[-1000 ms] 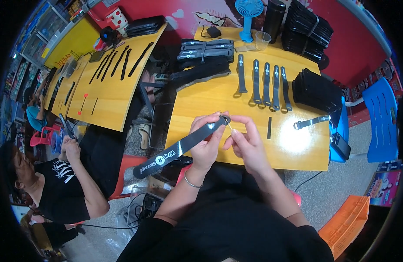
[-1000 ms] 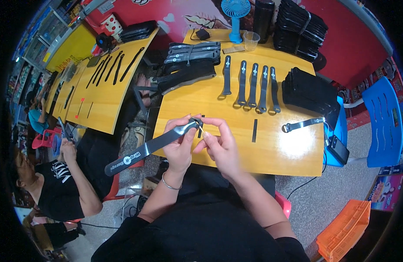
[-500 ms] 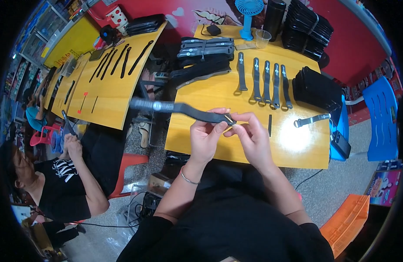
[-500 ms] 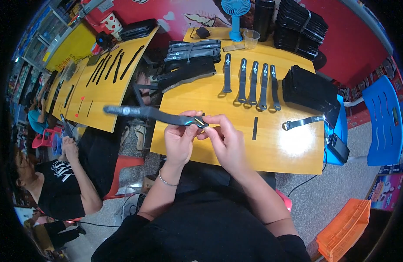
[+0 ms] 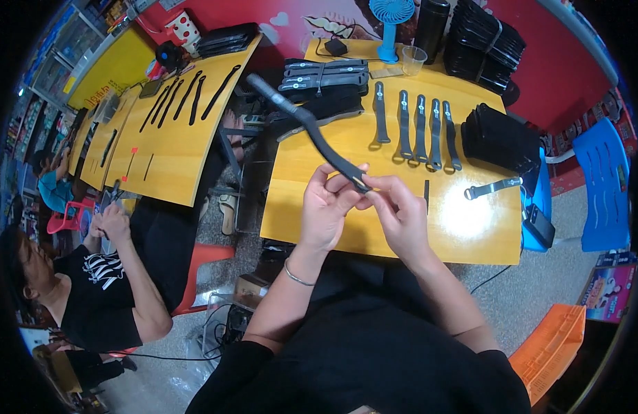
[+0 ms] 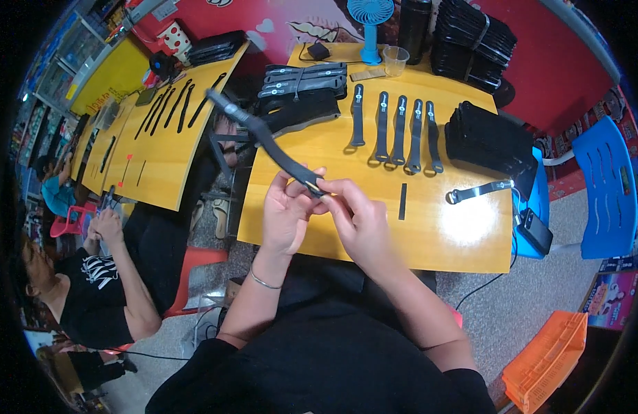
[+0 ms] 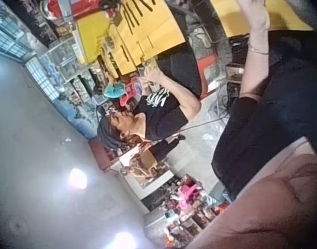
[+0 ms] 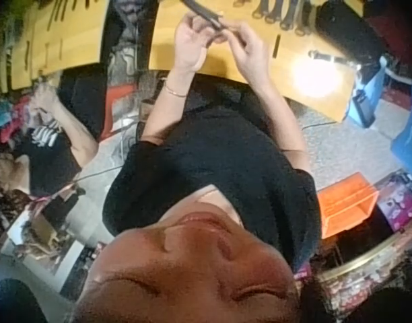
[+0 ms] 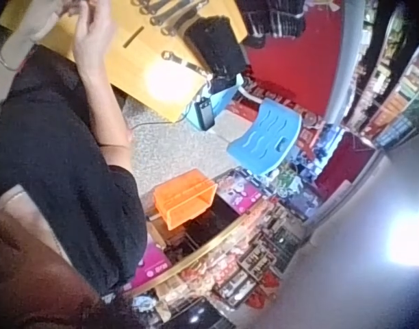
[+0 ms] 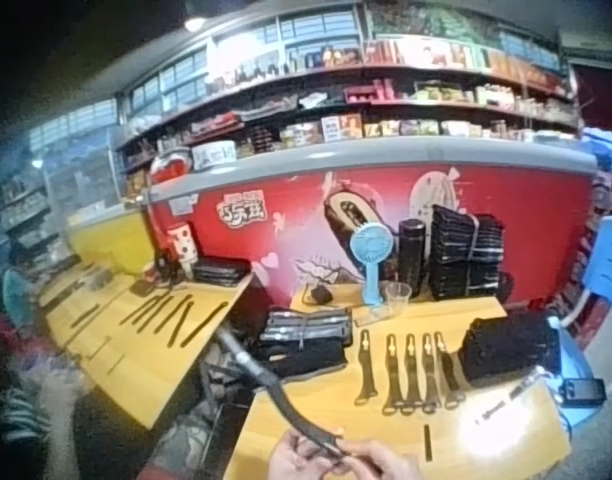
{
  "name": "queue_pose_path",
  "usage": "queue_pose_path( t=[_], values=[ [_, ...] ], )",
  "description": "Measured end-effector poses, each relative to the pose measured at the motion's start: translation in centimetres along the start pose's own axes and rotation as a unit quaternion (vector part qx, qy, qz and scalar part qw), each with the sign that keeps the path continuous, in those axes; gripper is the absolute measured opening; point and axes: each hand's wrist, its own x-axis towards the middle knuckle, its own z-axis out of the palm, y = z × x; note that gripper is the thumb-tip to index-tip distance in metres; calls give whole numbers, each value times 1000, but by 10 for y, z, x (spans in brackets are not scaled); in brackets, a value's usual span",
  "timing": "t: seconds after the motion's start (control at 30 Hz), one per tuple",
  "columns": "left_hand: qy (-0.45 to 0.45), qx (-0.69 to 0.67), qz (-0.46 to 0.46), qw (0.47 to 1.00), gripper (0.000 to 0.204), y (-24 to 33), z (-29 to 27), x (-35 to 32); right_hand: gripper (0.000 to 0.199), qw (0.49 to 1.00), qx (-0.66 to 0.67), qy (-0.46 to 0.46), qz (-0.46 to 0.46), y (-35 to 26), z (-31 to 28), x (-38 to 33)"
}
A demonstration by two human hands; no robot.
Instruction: The recorder is assembling velcro storage straps by attaching plastic components and threading the straps.
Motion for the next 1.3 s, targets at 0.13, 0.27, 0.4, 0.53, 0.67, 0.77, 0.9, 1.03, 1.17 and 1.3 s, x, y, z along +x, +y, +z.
queue_pose_path(
  t=[0.13, 0.27, 0.4, 0.53, 0.67, 0.77, 0.9, 1.03, 1.17, 1.3],
  values=[
    [34, 68, 56, 996, 34, -5, 5, -4, 14, 999, -32, 29, -33, -1, 6, -1],
    [70, 76, 75, 992, 20, -14, 6, -10, 15, 998, -38, 42, -32, 4, 10, -6],
    [73, 129, 69, 986, 7, -8, 7, -14, 13, 998, -35, 39, -39, 8, 14, -13],
    [-2, 191, 115, 975, 7, -15, -16, -15, 11, 1000, -8, 21, -16, 7, 12, -15],
    [4, 271, 96, 958, 10, -13, -16, -8, 10, 1000, -3, 10, 20, 7, 9, -14],
    [-14, 331, 87, 940, 13, -9, -14, -6, 10, 999, 20, 18, 46, 9, 8, -17],
    [-68, 371, 59, 924, 14, -5, -16, -5, 10, 998, 27, 18, 52, 9, 3, -21],
    [-96, 435, 54, 894, 15, 2, -12, -7, 10, 998, 18, 3, 65, 8, -3, -23],
    [-137, 472, 90, 866, 18, 0, -11, -5, 9, 999, -32, -1, 42, 9, -13, -22],
    [-218, 514, 100, 824, 16, 16, 4, -5, 6, 988, -151, 0, 4, -1, -34, -21]
  ],
)
